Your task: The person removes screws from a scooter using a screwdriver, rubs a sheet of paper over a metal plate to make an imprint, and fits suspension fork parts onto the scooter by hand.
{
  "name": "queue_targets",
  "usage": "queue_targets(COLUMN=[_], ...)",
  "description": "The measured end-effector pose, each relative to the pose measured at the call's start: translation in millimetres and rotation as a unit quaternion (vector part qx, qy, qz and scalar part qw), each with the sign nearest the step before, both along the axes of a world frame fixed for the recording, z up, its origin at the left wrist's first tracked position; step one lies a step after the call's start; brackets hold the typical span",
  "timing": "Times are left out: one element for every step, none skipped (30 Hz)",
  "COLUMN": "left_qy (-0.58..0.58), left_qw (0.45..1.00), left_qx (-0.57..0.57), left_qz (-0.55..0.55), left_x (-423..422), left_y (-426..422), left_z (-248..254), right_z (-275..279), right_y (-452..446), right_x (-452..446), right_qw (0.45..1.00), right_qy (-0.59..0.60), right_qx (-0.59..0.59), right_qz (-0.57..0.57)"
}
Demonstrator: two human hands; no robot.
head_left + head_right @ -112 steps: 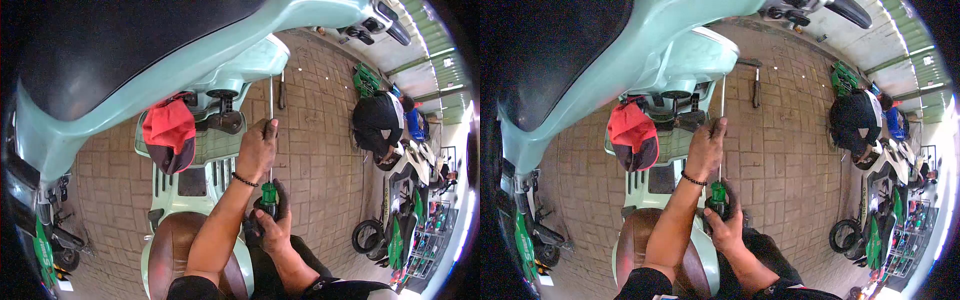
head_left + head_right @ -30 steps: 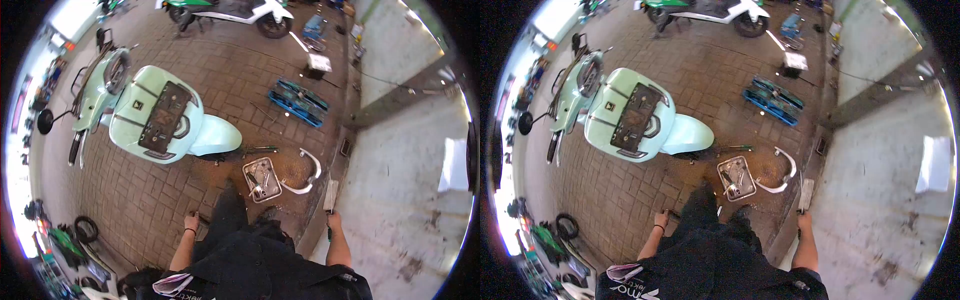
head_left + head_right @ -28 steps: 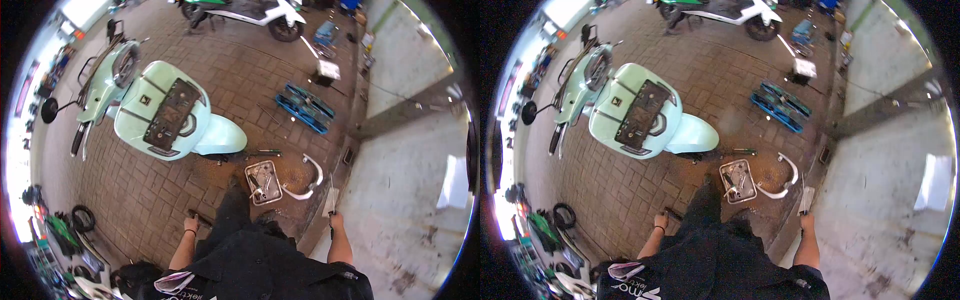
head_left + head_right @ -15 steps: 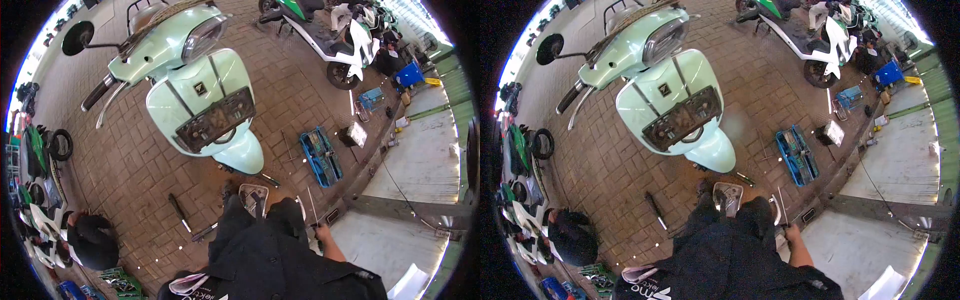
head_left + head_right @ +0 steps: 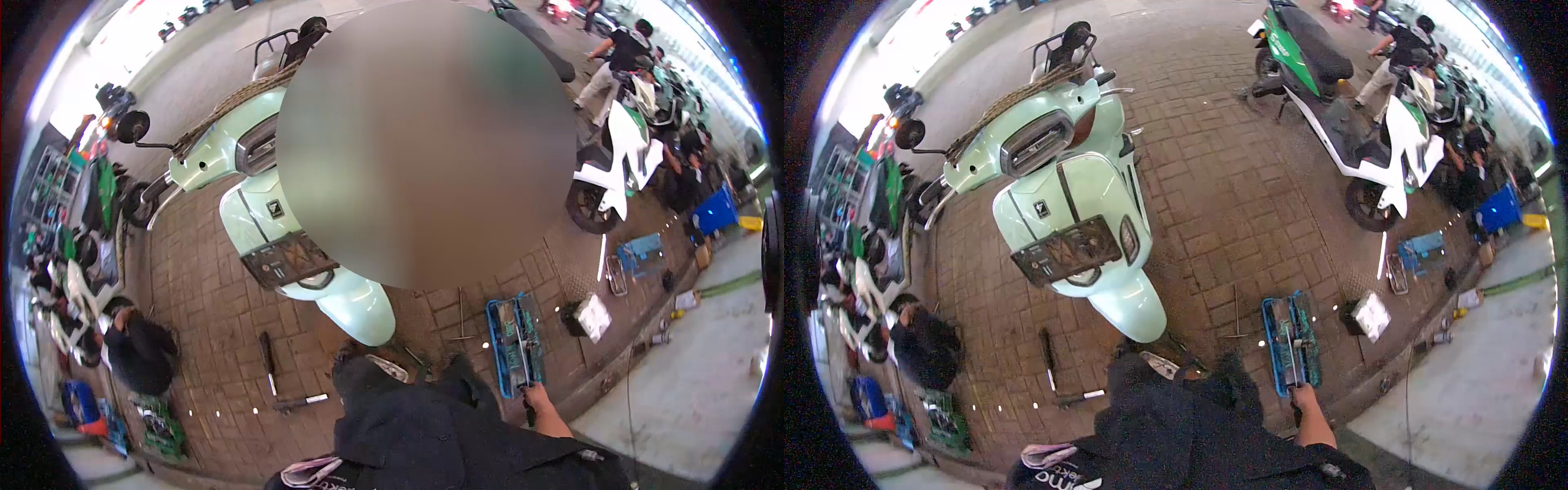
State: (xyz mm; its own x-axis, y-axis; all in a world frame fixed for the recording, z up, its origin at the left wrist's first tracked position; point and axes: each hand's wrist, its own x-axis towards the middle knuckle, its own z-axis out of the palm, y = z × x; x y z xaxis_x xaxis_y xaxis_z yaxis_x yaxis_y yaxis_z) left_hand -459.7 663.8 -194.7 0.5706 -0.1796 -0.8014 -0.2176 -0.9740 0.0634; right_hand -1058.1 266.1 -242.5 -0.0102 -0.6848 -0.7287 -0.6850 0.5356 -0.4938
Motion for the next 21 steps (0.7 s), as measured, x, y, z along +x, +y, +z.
queue_targets(left_qy=[0.002, 0.005, 0.008, 0.008, 0.009, 0.011, 0.012, 0.013, 0.015, 0.015, 0.015, 0.014, 0.012, 0.012, 0.013, 0.014, 0.015, 0.016, 0.015, 0.012, 0.026], left_qw=[1.0, 1.0, 0.999, 0.999, 0.998, 0.997, 0.996, 0.995, 0.995, 0.994, 0.994, 0.993, 0.993, 0.992, 0.991, 0.99, 0.988, 0.985, 0.981, 0.976, 0.962], left_qx=[-0.01, -0.024, -0.036, -0.047, -0.057, -0.069, -0.079, -0.088, -0.094, -0.099, -0.103, -0.105, -0.108, -0.111, -0.114, -0.12, -0.129, -0.142, -0.161, -0.181, -0.229], left_qz=[0.006, 0.015, 0.023, 0.027, 0.029, 0.032, 0.033, 0.035, 0.039, 0.042, 0.046, 0.053, 0.056, 0.061, 0.068, 0.076, 0.087, 0.097, 0.11, 0.123, 0.143], left_x=[-28, -49, -70, -89, -105, -119, -133, -143, -154, -162, -170, -176, -180, -184, -189, -193, -197, -199, -199, -195, -186], left_y=[-16, -30, -46, -62, -75, -87, -97, -107, -114, -120, -123, -127, -131, -135, -139, -144, -150, -160, -172, -186, -200], left_z=[3, 10, 17, 22, 26, 29, 32, 33, 35, 36, 37, 38, 36, 34, 32, 29, 24, 21, 17, 12, -1], right_z=[16, 40, 20, -1, 6, 14, 4, -25, -46, -50, -41, -32, -11, 3, 19, 58, 89, 95, 97, 99, 100], right_y=[-12, -28, -43, -55, -65, -74, -82, -89, -98, -104, -110, -119, -127, -135, -144, -155, -165, -175, -184, -194, -204], right_x=[-6, -7, -38, -74, -80, -89, -97, -114, -128, -128, -119, -104, -75, -46, -14, 28, 71, 104, 134, 160, 186], right_qw=[0.998, 0.998, 0.998, 0.989, 0.945, 0.977, 0.976, 0.986, 0.989, 0.981, 0.979, 0.971, 0.961, 0.962, 0.962, 0.968, 0.968, 0.956, 0.926, 0.889, 0.867], right_qy=[0.005, 0.005, -0.002, 0.034, 0.069, 0.056, 0.055, 0.084, 0.113, 0.104, 0.104, 0.11, 0.113, 0.079, 0.044, 0.032, 0.024, 0.028, -0.004, -0.039, -0.037], right_qx=[0.04, 0.059, 0.057, -0.044, -0.143, -0.082, -0.08, -0.083, -0.087, -0.129, -0.127, -0.153, -0.179, -0.187, -0.193, -0.132, -0.068, -0.061, -0.092, -0.117, -0.104], right_qz=[-0.046, -0.034, -0.024, 0.136, 0.288, 0.189, 0.194, 0.121, 0.049, 0.105, 0.117, 0.148, 0.18, 0.182, 0.188, 0.211, 0.242, 0.287, 0.365, 0.441, 0.486])
